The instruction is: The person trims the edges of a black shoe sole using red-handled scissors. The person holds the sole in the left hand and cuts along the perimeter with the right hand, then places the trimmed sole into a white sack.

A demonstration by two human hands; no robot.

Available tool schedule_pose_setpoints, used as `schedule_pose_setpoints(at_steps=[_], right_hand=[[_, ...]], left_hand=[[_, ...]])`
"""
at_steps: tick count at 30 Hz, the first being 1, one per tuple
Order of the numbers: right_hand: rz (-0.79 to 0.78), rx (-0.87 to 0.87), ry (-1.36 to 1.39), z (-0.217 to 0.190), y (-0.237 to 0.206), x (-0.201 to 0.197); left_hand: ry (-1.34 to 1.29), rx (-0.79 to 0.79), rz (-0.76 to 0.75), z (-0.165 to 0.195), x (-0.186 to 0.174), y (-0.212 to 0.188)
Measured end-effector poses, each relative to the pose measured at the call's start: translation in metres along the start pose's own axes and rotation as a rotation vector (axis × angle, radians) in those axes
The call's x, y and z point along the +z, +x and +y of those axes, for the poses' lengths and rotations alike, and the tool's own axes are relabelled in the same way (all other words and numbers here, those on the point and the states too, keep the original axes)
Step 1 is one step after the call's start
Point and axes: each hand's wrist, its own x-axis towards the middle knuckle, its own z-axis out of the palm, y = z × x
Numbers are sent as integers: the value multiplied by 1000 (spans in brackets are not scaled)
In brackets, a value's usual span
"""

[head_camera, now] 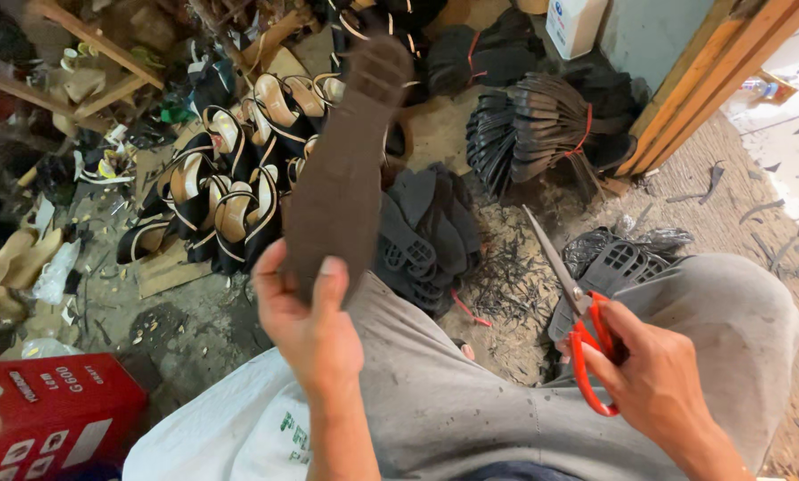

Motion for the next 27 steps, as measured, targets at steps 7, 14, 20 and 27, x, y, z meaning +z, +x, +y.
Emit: schedule_pose_setpoints(at_steps=[7,14,20,27], right_hand=[[-72,-47,27,-16,-13,21],[88,-233,-165,-47,-9,17],[83,-206,-180,-62,-1,14],[99,-290,-178,-61,3,-2]], left_hand=[[-142,-271,-95,-49,20,-50],[-26,-181,18,-53,29,-64],[60,-119,-4,-37,33,-74],[155,-174,-166,-28,21,-60]])
